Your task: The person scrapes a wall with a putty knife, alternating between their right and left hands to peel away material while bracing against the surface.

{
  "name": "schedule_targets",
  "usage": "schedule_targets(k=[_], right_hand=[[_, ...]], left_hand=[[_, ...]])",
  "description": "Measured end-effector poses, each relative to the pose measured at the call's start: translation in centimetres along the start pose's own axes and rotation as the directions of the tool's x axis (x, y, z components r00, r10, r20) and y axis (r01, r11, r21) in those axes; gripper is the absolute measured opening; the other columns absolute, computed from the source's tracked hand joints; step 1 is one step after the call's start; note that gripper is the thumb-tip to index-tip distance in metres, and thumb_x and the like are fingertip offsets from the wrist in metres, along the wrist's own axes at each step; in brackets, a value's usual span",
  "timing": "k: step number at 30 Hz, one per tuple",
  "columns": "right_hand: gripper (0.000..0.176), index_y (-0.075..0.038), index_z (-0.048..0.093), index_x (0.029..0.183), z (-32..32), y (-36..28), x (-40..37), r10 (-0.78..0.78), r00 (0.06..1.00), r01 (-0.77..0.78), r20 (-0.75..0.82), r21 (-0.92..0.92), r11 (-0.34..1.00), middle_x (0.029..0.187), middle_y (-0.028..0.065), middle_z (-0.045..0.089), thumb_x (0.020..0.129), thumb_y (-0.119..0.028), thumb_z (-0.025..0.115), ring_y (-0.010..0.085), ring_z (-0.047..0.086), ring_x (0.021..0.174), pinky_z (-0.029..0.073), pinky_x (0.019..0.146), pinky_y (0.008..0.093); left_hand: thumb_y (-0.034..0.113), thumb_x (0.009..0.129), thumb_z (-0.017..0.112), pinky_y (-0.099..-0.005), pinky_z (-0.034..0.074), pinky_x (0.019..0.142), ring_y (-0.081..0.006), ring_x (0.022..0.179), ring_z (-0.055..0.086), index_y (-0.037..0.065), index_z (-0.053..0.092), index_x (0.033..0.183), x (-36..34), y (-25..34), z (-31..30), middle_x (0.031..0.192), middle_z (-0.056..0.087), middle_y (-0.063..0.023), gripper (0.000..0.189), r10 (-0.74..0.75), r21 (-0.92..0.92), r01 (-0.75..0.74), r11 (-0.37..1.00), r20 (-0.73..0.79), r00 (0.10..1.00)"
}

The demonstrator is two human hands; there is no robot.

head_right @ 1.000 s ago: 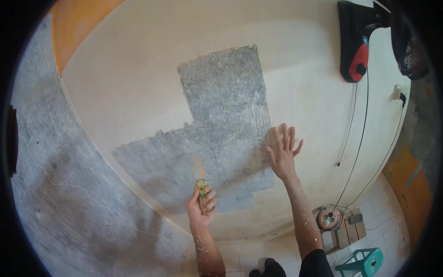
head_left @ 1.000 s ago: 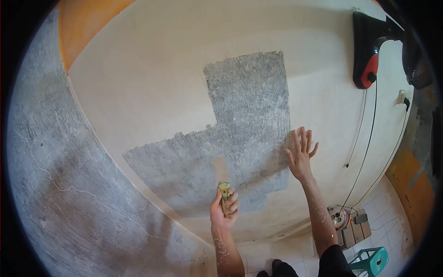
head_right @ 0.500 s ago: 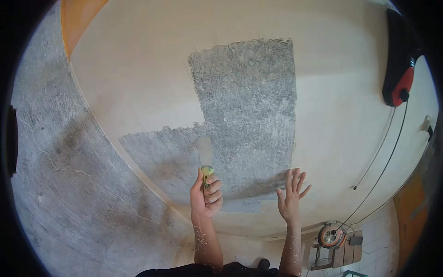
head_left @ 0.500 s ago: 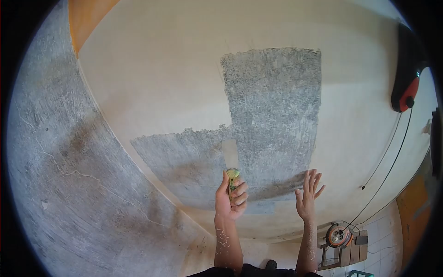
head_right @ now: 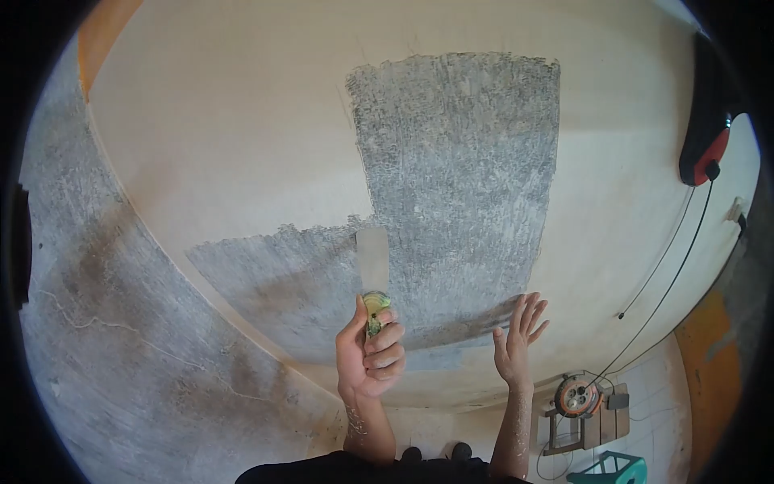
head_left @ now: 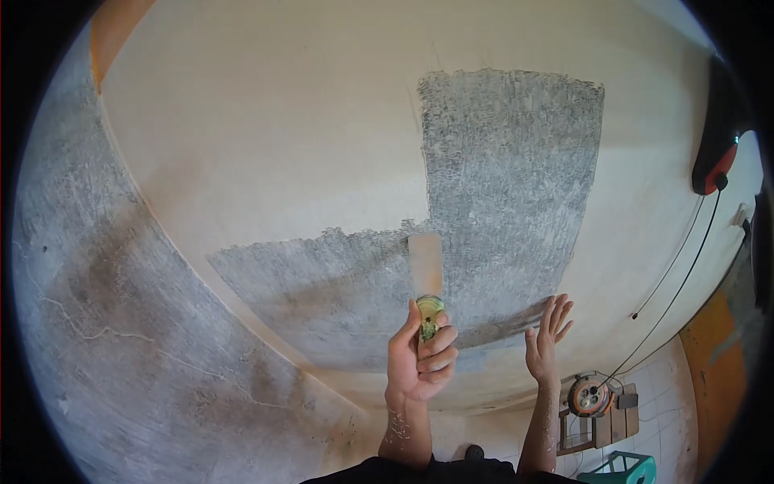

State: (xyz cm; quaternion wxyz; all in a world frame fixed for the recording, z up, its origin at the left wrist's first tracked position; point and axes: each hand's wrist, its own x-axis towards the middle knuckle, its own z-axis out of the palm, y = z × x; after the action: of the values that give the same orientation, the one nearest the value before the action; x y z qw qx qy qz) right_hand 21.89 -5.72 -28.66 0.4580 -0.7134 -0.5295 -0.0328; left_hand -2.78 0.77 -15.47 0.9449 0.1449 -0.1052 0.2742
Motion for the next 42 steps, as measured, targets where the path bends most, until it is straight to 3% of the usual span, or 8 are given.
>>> schedule_targets(k=[7, 14, 20, 23, 26, 33, 36, 42], right_hand=[[0.077, -0.008, 0.004, 0.156, 0.7, -0.5, 0.0, 0.03, 0.998, -0.031, -0.059, -0.009, 0.999, 0.162, 0.0153, -0.008, 0.1, -0.056, 0.029, 0.034, -0.016, 0.148, -0.016, 0.112, 0.057], [0.074, -0.013, 0.005, 0.156, -0.4, -1.7, -0.3, 0.061, 0.998, -0.06, -0.027, 0.036, 0.998, 0.163, 0.0108, -0.007, 0.1, -0.057, 0.027, 0.0317, -0.014, 0.149, -0.016, 0.112, 0.0574], [0.071, -0.016, 0.004, 0.157, -0.2, -2.4, -0.5, 0.074, 0.996, -0.073, -0.049, 0.023, 0.997, 0.163, 0.0072, -0.007, 0.101, -0.057, 0.02, 0.0285, -0.014, 0.149, -0.016, 0.112, 0.0567], [0.069, -0.016, 0.005, 0.157, -0.7, -3.2, -1.1, 0.09, 0.995, -0.087, -0.046, 0.064, 0.994, 0.163, 0.0083, -0.005, 0.102, -0.055, 0.023, 0.0304, -0.012, 0.149, -0.014, 0.112, 0.058], [0.069, -0.017, 0.006, 0.157, 0.0, -2.7, -0.5, 0.083, 0.994, -0.076, -0.064, 0.101, 0.992, 0.163, 0.0078, -0.005, 0.102, -0.055, 0.022, 0.0303, -0.011, 0.149, -0.012, 0.113, 0.0579], [0.07, -0.018, 0.005, 0.157, -0.4, -2.4, -1.2, 0.089, 0.996, -0.091, 0.026, 0.099, 0.991, 0.163, 0.0071, -0.007, 0.101, -0.058, 0.02, 0.0292, -0.014, 0.149, -0.012, 0.113, 0.058], [0.072, -0.017, 0.004, 0.157, -0.3, -1.6, -1.2, 0.086, 0.995, -0.09, 0.053, 0.076, 0.993, 0.163, 0.0079, -0.008, 0.101, -0.059, 0.019, 0.0297, -0.015, 0.148, -0.013, 0.113, 0.0575], [0.077, -0.006, -0.007, 0.154, 3.0, 0.2, -0.3, -0.01, 0.999, 0.016, -0.042, 0.142, 0.99, 0.159, 0.0206, -0.019, 0.103, -0.048, 0.031, 0.0402, -0.024, 0.144, -0.017, 0.111, 0.0587]], left_hand=[[0.057, 0.1, 0.038, -0.0194, 0.016, 0.032, -0.0035, 0.04, 0.022, 0.013, 0.048, 0.083, 1.1, 0.0, 2.9, 0.059, 0.031, 0.0062, 0.049, 0.004, 0.135, 0.007, 0.991, -0.076, 0.997], [0.059, 0.099, 0.039, -0.0187, 0.015, 0.031, -0.0035, 0.04, 0.021, 0.013, 0.048, 0.079, 1.8, 1.3, 1.7, 0.057, 0.03, 0.0069, 0.051, 0.058, 0.309, -0.007, 0.951, -0.158, 0.986], [0.06, 0.098, 0.04, -0.0185, 0.014, 0.03, -0.0025, 0.039, 0.02, 0.013, 0.047, 0.078, 1.1, 1.2, 3.5, 0.056, 0.029, 0.0076, 0.051, -0.004, 0.281, 0.022, 0.959, -0.066, 0.998], [0.06, 0.098, 0.04, -0.0186, 0.013, 0.029, -0.002, 0.038, 0.019, 0.014, 0.047, 0.078, 1.7, 1.8, 2.9, 0.056, 0.028, 0.0078, 0.051, 0.105, 0.373, -0.03, 0.927, -0.182, 0.978], [0.059, 0.098, 0.041, -0.0186, 0.013, 0.03, -0.0018, 0.038, 0.019, 0.015, 0.048, 0.078, 0.0, 2.1, 2.5, 0.056, 0.029, 0.0077, 0.049, 0.103, 0.384, -0.026, 0.923, -0.181, 0.978], [0.058, 0.099, 0.04, -0.0185, 0.012, 0.029, -0.0015, 0.038, 0.019, 0.015, 0.049, 0.079, 0.6, 0.9, 2.8, 0.055, 0.029, 0.0077, 0.048, 0.08, 0.273, -0.047, 0.961, -0.111, 0.991], [0.057, 0.099, 0.04, -0.0184, 0.013, 0.029, -0.0017, 0.038, 0.019, 0.014, 0.049, 0.079, 0.8, 0.8, 2.4, 0.056, 0.03, 0.0076, 0.048, 0.084, 0.274, -0.057, 0.96, -0.085, 0.993], [0.061, 0.097, 0.04, -0.0172, 0.012, 0.029, -0.0015, 0.038, 0.018, 0.015, 0.046, 0.078, 3.1, 3.2, 3.1, 0.056, 0.029, 0.0081, 0.05, 0.131, 0.404, -0.09, 0.91, -0.076, 0.988]])
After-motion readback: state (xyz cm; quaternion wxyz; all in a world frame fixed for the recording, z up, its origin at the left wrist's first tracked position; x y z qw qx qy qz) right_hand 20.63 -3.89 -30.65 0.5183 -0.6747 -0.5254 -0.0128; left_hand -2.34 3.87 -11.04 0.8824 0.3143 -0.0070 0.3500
